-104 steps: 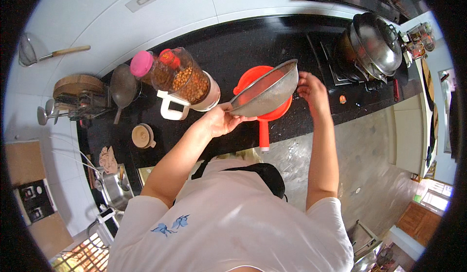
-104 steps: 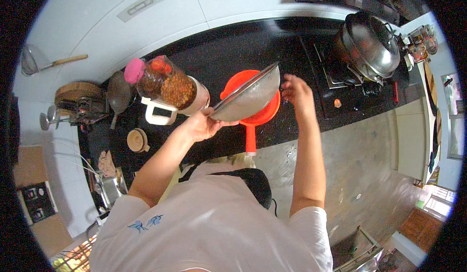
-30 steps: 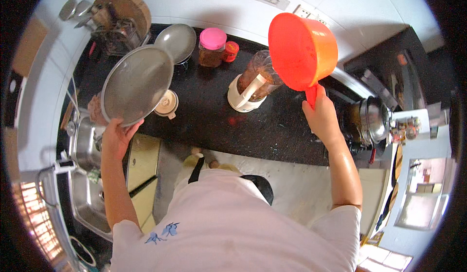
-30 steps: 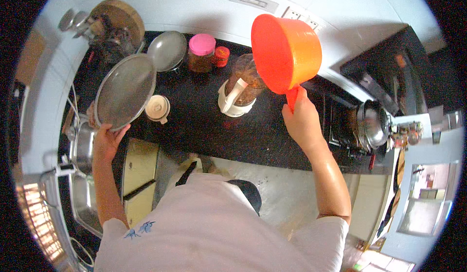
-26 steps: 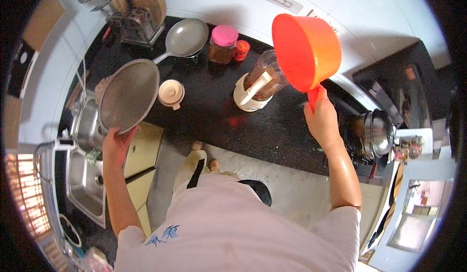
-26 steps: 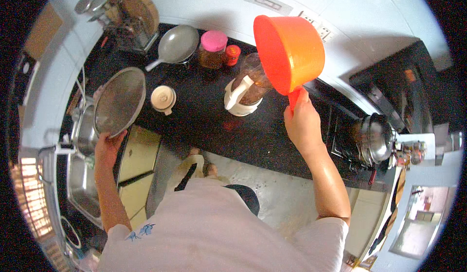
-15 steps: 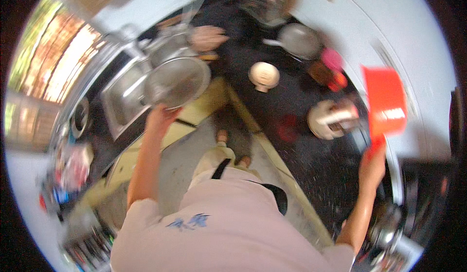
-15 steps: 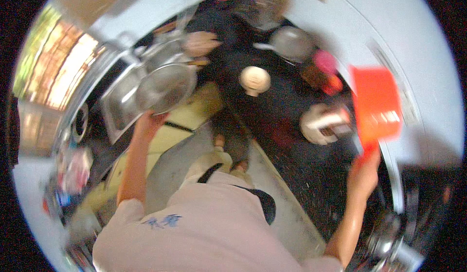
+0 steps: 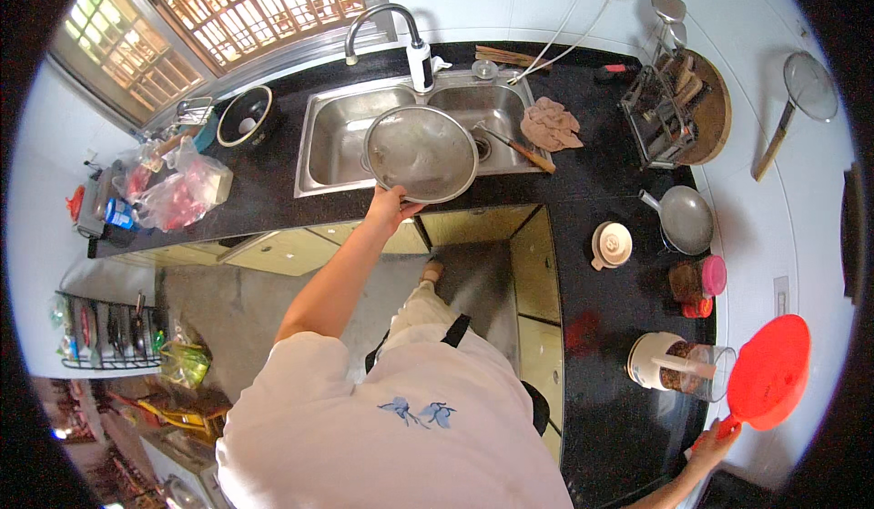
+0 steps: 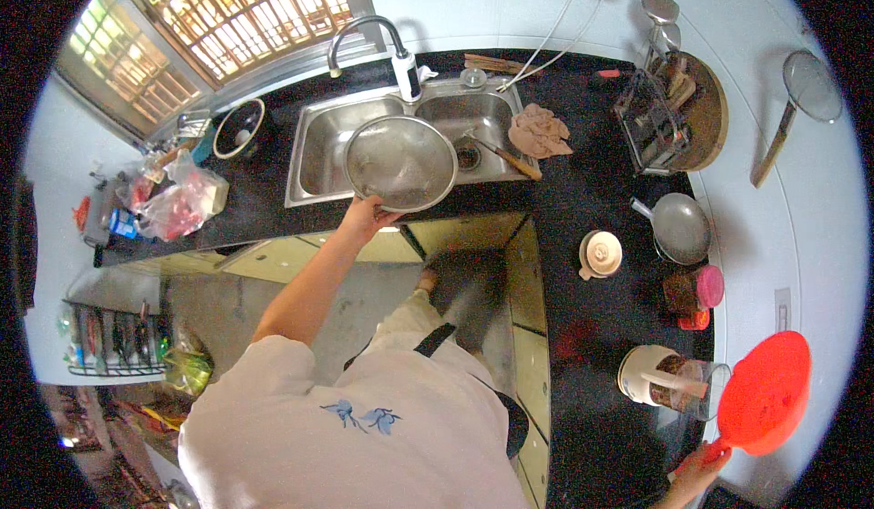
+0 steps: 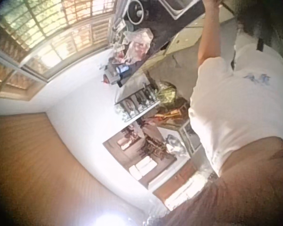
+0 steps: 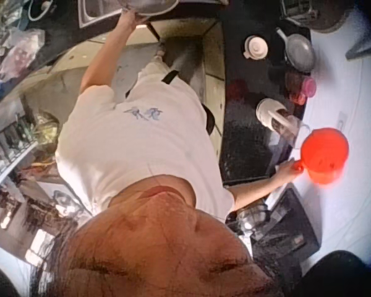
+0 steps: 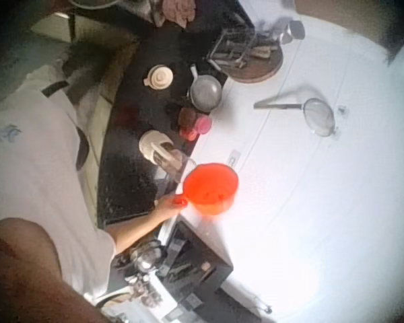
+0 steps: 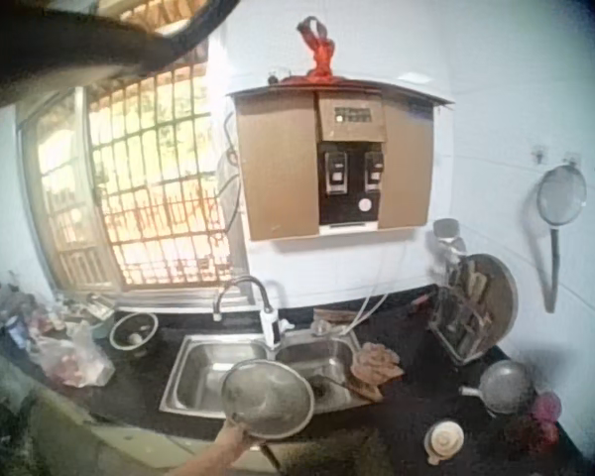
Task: The person rinses beans in a strainer over a sink, then pours them into a blender jar. They wash the strainer and a ladle, then add water to the blender jar using the ladle and a red funnel. Finally, they secure the lid on the blender jar.
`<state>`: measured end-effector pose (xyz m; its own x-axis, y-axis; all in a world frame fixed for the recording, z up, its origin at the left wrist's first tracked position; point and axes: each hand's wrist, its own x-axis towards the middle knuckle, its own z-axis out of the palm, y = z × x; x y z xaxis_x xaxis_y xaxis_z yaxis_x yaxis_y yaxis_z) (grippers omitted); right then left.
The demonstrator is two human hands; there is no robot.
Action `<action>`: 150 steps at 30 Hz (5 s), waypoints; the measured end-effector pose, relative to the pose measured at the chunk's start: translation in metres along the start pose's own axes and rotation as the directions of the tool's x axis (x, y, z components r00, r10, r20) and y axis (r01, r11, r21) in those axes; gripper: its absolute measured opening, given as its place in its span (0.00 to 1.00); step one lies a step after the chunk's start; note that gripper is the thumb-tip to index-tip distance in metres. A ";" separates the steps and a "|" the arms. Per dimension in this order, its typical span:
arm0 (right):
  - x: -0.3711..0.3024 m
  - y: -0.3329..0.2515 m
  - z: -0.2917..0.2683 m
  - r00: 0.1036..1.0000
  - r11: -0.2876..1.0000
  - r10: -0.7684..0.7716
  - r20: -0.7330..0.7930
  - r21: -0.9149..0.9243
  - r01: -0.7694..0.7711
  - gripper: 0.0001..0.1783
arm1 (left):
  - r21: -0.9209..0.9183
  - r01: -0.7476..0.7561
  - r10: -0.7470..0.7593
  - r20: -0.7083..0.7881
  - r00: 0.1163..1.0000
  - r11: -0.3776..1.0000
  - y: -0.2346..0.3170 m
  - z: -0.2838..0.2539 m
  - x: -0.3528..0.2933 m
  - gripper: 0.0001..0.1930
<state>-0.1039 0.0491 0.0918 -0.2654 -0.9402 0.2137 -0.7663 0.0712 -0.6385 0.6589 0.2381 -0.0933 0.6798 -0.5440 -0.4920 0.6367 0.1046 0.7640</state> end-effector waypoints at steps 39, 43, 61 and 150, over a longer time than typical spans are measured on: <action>-0.119 -0.470 0.422 0.265 0.591 -0.170 0.949 0.314 -0.743 0.17 | 0.958 0.117 0.299 -0.195 0.934 0.260 0.076 -0.089 0.221 0.36; -0.083 -0.472 0.453 0.271 0.575 -0.308 0.912 0.405 -0.711 0.16 | 0.584 -0.070 -0.147 0.316 0.937 0.809 0.075 0.098 0.181 0.37; -0.119 -0.261 0.322 0.730 0.757 0.248 0.636 0.343 -0.556 0.26 | 0.935 -0.099 -0.851 0.351 0.390 0.340 -0.064 0.319 0.062 0.15; 0.274 -0.524 0.669 0.671 0.715 -0.587 0.453 0.679 0.167 0.56 | 0.597 -0.341 -0.106 0.587 0.803 0.726 0.091 0.499 0.378 0.12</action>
<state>0.6162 -0.4685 -0.0095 0.5369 -0.8235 0.1834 -0.1951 -0.3327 -0.9226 0.7920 -0.3734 -0.0015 0.2646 -0.9364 -0.2308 0.0127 -0.2359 0.9717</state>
